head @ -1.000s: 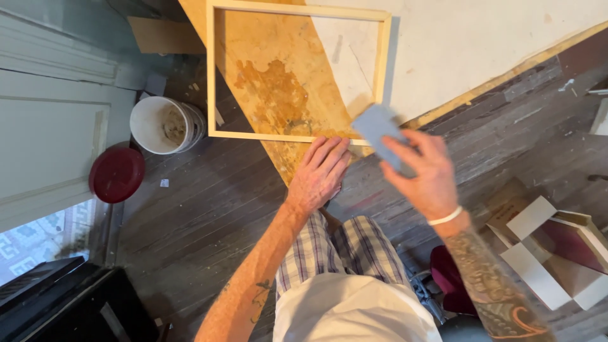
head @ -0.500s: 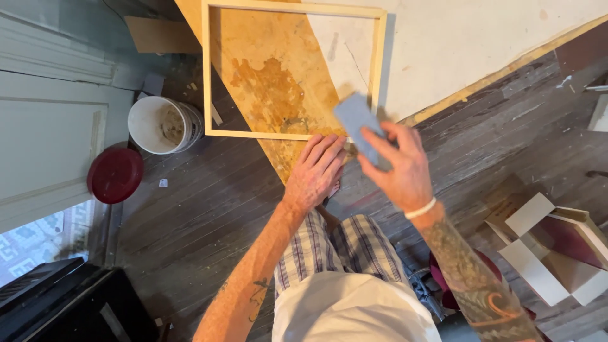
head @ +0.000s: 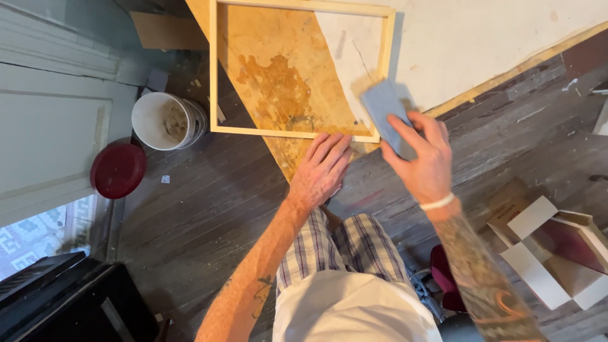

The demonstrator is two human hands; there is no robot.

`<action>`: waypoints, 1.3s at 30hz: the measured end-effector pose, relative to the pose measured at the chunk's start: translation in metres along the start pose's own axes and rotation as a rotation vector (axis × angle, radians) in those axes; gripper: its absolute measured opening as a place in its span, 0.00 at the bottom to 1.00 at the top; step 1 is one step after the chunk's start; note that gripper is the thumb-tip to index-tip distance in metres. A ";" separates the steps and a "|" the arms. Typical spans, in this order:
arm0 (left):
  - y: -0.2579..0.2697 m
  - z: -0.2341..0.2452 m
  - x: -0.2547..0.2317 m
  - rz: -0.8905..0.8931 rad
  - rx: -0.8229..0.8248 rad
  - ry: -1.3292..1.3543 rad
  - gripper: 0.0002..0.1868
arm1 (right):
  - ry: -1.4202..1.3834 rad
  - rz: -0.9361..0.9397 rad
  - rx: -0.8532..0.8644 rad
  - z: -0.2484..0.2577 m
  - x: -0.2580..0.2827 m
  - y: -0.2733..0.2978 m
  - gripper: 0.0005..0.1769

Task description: Sanding the edges and surfaces of a small wooden frame using a sanding block on a workbench.

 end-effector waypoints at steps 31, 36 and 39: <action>0.004 -0.002 0.000 -0.004 0.007 0.016 0.12 | -0.025 -0.020 -0.011 -0.012 0.024 0.002 0.24; 0.001 0.005 -0.001 0.004 -0.019 0.008 0.10 | -0.010 -0.047 0.053 -0.001 -0.001 0.020 0.23; -0.003 0.007 0.000 0.003 -0.018 0.015 0.10 | -0.027 -0.014 -0.009 -0.012 0.016 -0.009 0.25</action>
Point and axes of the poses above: each hand's wrist, its own y-axis away from the middle knuckle, its own z-axis out of the back of the hand, x = y × z, the point moved 10 cm from there along -y, towards the middle knuckle, and after that the axes turned 8 degrees about z, right-handed, at the moved point
